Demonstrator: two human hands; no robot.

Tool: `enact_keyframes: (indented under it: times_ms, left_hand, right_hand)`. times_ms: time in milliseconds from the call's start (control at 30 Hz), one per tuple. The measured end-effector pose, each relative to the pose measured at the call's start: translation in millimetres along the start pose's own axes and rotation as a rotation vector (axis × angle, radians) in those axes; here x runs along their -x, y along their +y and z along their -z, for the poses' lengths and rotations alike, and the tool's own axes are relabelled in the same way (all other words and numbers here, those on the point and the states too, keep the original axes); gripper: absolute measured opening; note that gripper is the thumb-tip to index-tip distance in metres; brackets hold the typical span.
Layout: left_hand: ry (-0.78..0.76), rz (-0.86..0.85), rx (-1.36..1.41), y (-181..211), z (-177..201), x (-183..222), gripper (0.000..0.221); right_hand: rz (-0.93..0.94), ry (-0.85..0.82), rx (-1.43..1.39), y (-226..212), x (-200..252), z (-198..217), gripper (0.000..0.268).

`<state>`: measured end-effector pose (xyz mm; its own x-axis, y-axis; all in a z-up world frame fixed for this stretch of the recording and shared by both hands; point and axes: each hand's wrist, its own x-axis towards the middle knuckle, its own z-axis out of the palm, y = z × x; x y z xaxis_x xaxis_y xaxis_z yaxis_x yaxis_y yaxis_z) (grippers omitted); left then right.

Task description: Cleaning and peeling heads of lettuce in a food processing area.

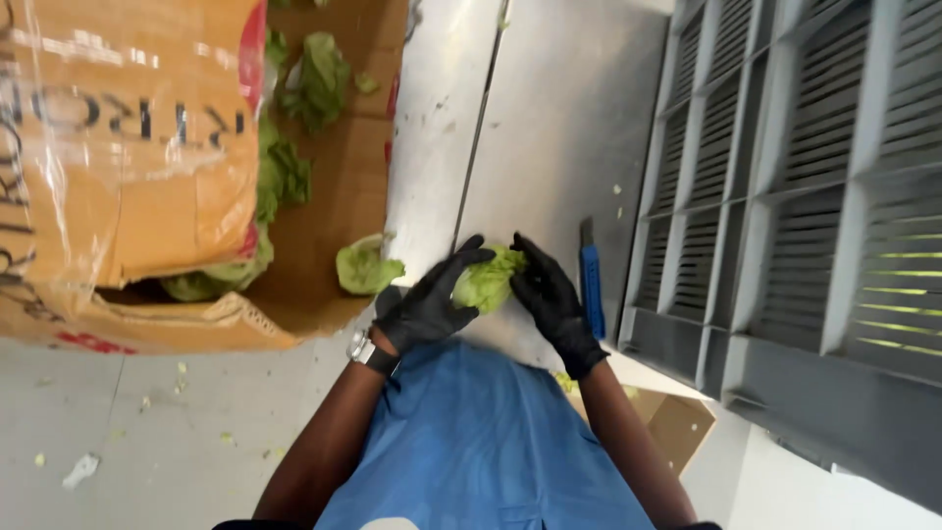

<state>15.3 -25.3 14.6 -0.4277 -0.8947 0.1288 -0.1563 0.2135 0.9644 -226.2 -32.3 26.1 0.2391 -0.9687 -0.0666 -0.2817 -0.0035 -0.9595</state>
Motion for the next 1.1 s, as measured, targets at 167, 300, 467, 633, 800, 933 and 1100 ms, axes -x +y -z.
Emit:
enact_keyframes:
  times_ms: [167, 300, 467, 633, 800, 933, 1100]
  left_hand:
    - [-0.015, 0.034, -0.048, 15.0, 4.6, 10.8, 0.085]
    - [0.055, 0.024, -0.174, 31.6, -1.1, 9.1, 0.092]
    - [0.216, 0.242, -0.122, 29.8, -12.1, 8.8, 0.09]
    - [0.043, 0.332, -0.024, 40.9, -1.7, 5.7, 0.082]
    - [-0.093, 0.164, 0.035, 43.8, 5.5, 8.3, 0.074]
    - [-0.159, 0.081, 0.019, 31.8, 7.3, 16.6, 0.07]
    - [-0.066, 0.166, 0.22, 19.7, 8.9, 26.6, 0.053]
  right_hand:
    - [-0.01, -0.02, -0.098, 23.2, -5.9, -8.7, 0.047]
    - [-0.108, 0.049, -0.239, 53.5, -2.0, -8.7, 0.031]
    - [-0.173, 0.175, -0.3, 77.3, 8.8, 3.5, 0.021]
    - [-0.273, 0.363, -0.377, 69.1, 9.7, 16.6, 0.016]
    - [-0.18, 0.455, -0.049, 125.6, 28.3, 22.5, 0.015]
    - [-0.07, 0.419, 0.205, 80.8, 31.5, 20.2, 0.02]
    - [0.032, 0.279, 0.582, 54.5, 32.7, 18.0, 0.02]
